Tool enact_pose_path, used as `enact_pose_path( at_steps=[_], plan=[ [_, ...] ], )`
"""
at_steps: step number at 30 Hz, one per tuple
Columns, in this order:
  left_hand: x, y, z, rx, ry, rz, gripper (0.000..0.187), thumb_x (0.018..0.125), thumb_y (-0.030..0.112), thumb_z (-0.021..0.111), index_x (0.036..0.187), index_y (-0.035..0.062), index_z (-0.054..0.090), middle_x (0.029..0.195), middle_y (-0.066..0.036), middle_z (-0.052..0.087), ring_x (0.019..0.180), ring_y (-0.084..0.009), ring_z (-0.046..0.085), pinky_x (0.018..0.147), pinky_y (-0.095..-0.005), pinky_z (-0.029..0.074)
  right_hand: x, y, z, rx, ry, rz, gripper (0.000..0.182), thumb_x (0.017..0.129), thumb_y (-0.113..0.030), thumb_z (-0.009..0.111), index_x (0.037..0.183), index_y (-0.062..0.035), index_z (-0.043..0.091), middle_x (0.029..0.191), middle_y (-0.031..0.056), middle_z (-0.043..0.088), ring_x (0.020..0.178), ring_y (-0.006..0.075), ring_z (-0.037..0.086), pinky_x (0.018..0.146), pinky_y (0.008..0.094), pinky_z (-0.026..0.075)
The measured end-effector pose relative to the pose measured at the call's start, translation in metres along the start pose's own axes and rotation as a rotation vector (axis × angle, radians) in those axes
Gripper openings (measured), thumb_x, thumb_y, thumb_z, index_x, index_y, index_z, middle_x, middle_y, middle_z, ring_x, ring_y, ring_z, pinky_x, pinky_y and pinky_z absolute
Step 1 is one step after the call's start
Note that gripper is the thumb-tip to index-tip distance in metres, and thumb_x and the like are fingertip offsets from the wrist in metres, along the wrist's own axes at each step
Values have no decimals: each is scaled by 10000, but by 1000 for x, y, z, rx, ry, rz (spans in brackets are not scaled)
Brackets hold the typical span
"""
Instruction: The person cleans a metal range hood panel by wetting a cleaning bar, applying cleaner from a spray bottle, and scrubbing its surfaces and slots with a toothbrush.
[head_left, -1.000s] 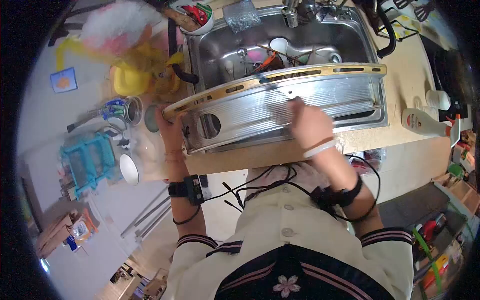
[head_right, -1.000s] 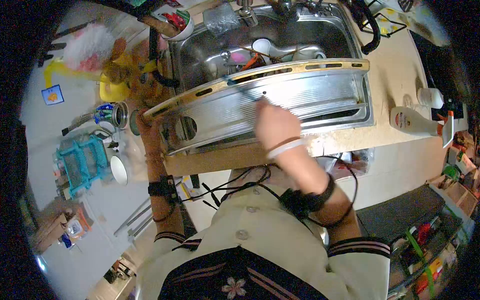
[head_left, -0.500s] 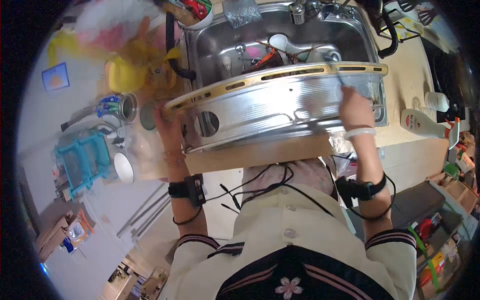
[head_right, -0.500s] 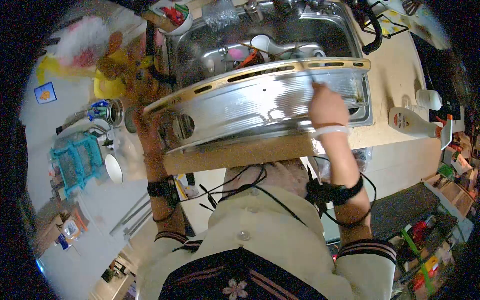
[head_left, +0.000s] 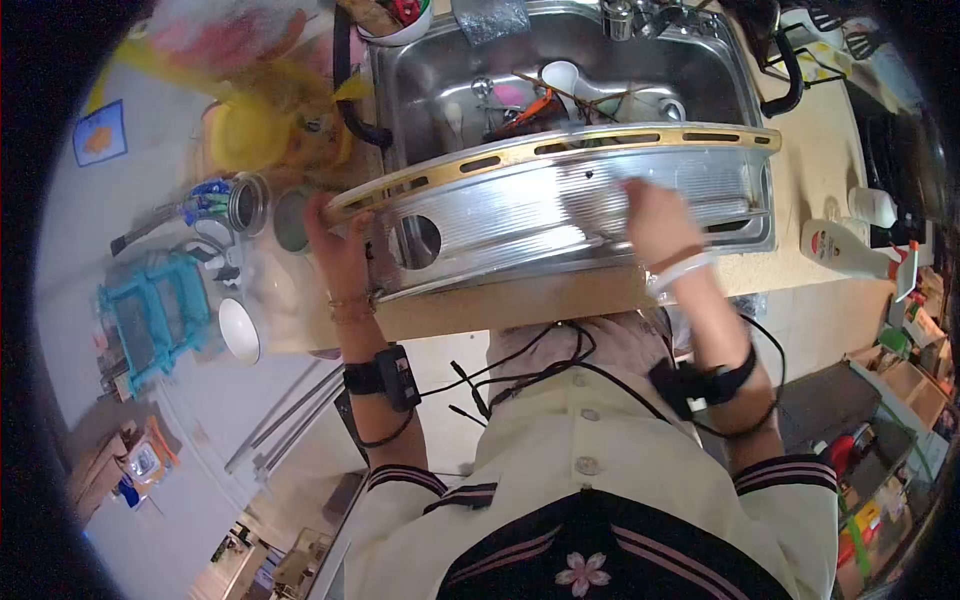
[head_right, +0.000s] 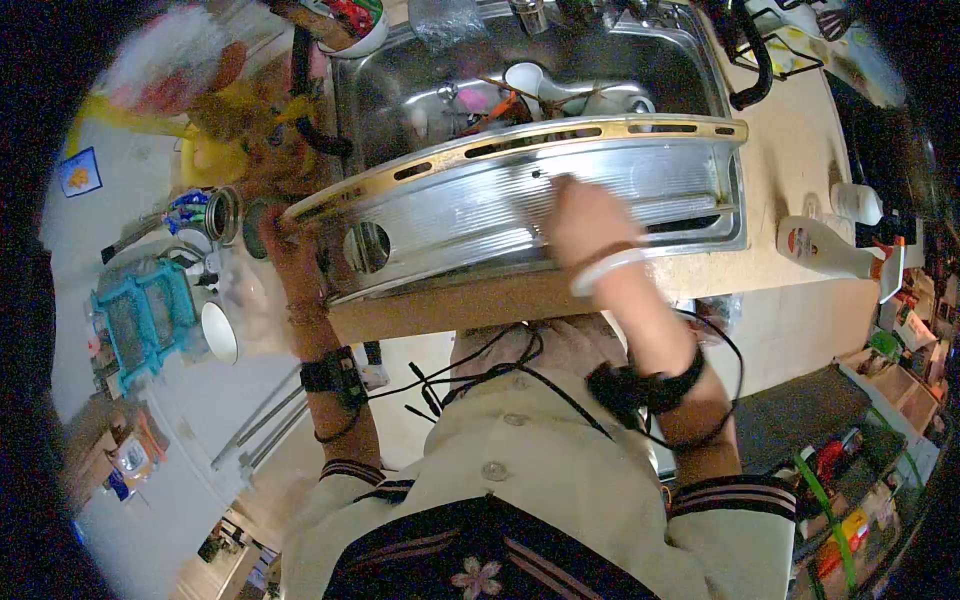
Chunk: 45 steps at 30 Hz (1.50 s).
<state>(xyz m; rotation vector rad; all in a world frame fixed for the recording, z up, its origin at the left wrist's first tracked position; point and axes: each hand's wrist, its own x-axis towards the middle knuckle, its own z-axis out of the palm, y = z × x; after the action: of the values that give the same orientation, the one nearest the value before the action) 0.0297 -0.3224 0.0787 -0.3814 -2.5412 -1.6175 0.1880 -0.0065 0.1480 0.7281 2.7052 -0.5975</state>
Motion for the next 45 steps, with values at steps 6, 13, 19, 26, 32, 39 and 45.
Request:
enact_pose_path(
  at_steps=[6, 13, 19, 26, 32, 39, 45],
  plan=[
    [-4, -6, 1, 48, 7, -6, 551, 713, 160, 722, 1162, 22, 434, 1122, -81, 472, 1063, -200, 427, 952, -325, 313, 1, 9, 15, -30, 46, -7, 232, 845, -146, 420, 929, -10, 589, 781, 243, 604, 734, 397, 600, 658, 481, 485],
    [0, -7, 5, 24, 31, 40, 526, 703, 141, 714, 1139, 27, 444, 1108, -81, 474, 1051, -200, 435, 945, -324, 322, -9, 63, -4, -109, 171, -4, 250, 894, -163, 372, 949, -58, 591, 765, 218, 608, 717, 370, 607, 603, 458, 492],
    [7, 0, 3, 115, 31, 41, 522, 683, 135, 730, 1115, 28, 457, 1097, -76, 482, 1059, -198, 431, 944, -320, 320, -2, 14, 12, -94, 97, -44, 218, 869, -150, 404, 944, -47, 581, 720, 228, 601, 683, 389, 603, 590, 460, 495],
    [3, -3, 4, 33, 63, -1, 536, 654, 117, 747, 1105, 35, 467, 1076, -63, 493, 1043, -189, 437, 933, -309, 325, -18, -31, 21, -118, 1, -65, 242, 885, -197, 422, 1003, -68, 590, 723, 216, 610, 707, 354, 620, 613, 463, 495],
    [1, 13, 8, 13, 64, -21, 514, 668, 107, 735, 1103, 32, 471, 1084, -73, 490, 1037, -188, 440, 931, -313, 330, 3, 67, 2, -62, 185, 93, 258, 858, -157, 434, 1041, -36, 571, 817, 197, 625, 758, 366, 616, 670, 453, 504],
    [3, -9, 6, 29, 53, 27, 549, 695, 96, 714, 1166, 29, 438, 1142, -90, 473, 1089, -205, 425, 963, -316, 317, -1, 28, 13, -112, 138, 31, 250, 893, -160, 365, 956, -54, 582, 773, 198, 615, 709, 378, 605, 602, 482, 489],
    [0, -16, 0, 27, 66, 42, 548, 705, 94, 711, 1169, 26, 428, 1137, -90, 473, 1068, -210, 433, 950, -316, 333, -11, -21, 36, -212, 136, -61, 292, 919, -288, 378, 966, -81, 579, 617, 157, 604, 584, 342, 612, 538, 458, 495]
  ],
)
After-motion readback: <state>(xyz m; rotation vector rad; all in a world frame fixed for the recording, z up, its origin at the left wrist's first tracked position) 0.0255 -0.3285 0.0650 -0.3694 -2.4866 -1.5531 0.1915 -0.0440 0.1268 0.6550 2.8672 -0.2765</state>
